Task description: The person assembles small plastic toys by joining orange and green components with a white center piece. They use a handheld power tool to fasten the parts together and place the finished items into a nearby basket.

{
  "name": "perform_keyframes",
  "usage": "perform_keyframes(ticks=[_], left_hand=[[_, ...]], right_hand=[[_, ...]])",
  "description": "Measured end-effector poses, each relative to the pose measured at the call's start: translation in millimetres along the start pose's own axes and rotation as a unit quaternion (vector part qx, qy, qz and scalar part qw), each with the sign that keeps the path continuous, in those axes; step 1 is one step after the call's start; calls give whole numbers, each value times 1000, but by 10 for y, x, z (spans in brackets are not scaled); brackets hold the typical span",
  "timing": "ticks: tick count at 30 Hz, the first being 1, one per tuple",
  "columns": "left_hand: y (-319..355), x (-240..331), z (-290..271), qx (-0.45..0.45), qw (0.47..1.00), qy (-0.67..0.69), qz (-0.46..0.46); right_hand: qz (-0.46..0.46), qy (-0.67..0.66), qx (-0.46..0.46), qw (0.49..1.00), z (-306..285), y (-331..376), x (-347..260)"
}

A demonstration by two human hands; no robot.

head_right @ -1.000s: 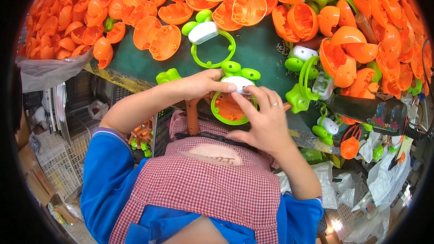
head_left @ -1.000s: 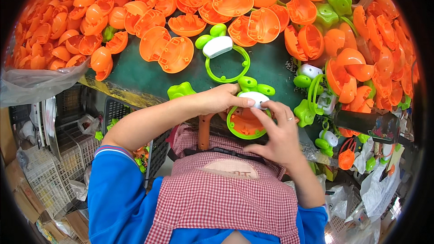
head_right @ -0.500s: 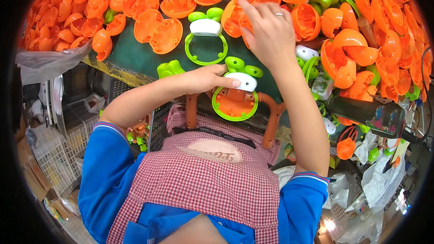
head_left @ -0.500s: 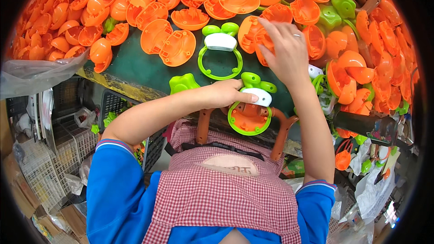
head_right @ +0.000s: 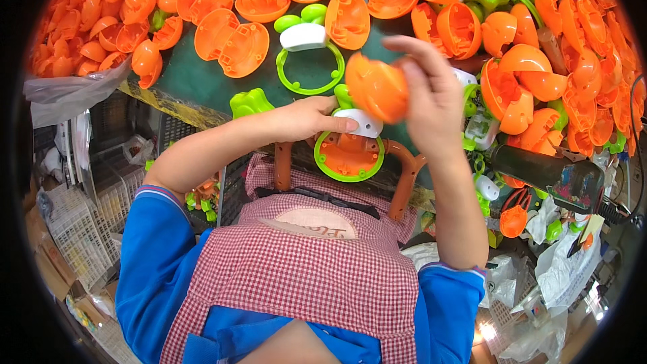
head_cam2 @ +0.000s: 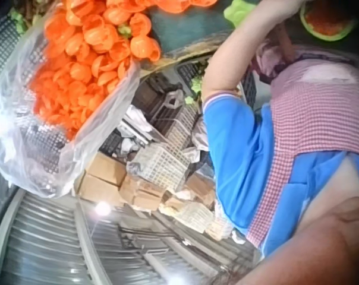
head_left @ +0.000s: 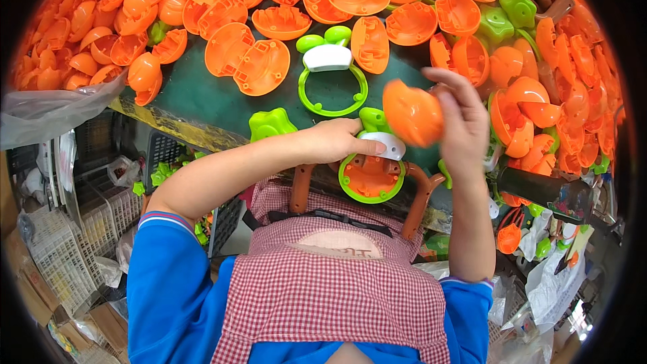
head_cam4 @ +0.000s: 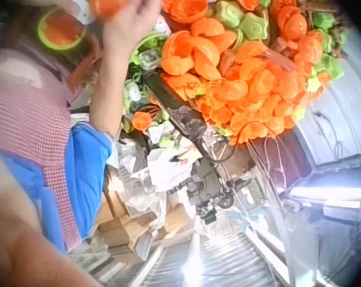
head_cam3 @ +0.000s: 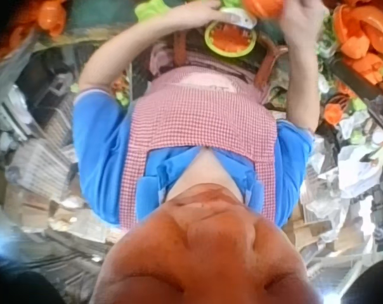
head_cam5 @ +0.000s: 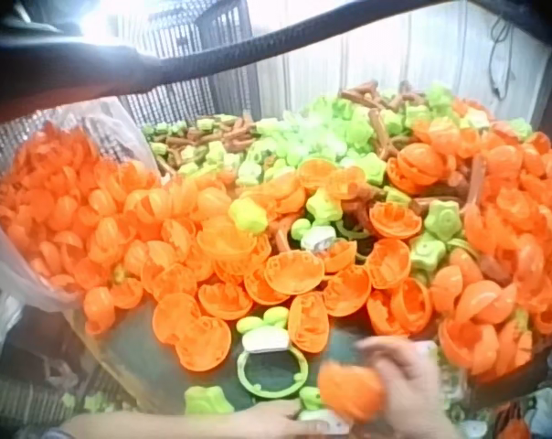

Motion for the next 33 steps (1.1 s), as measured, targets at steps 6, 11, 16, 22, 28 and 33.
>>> perform_keyframes(ticks=[6, 11, 16, 22, 28, 33], left_hand=[[-23, -24, 15, -14, 998, 55, -8], [2, 16, -4, -9, 999, 27, -23], [-6, -21, 14, -10, 999, 34, 15], [-46, -50, 1, 4, 1000, 19, -4], [-66, -70, -9, 3, 1000, -4, 12], [-26, -17, 13, 12, 999, -28, 14]], right_hand=[[142, -28, -125, 981, -39, 572, 150], [-26, 237, 30, 971, -61, 815, 237], [-40, 304, 5, 952, 33, 1100, 175], [-127, 383, -14, 915, 82, 1158, 140], [-204, 332, -46, 920, 175, 1028, 109], [-214, 333, -69, 916, 199, 1026, 168]])
Point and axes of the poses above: each hand's wrist, its own y-axis away from the middle knuckle, its own z-axis out of the palm, x = y × z, the point moved 1 cm from there along -y, towards the middle knuckle, and after that the axes turned 14 degrees about y, right-handed, at the moved point
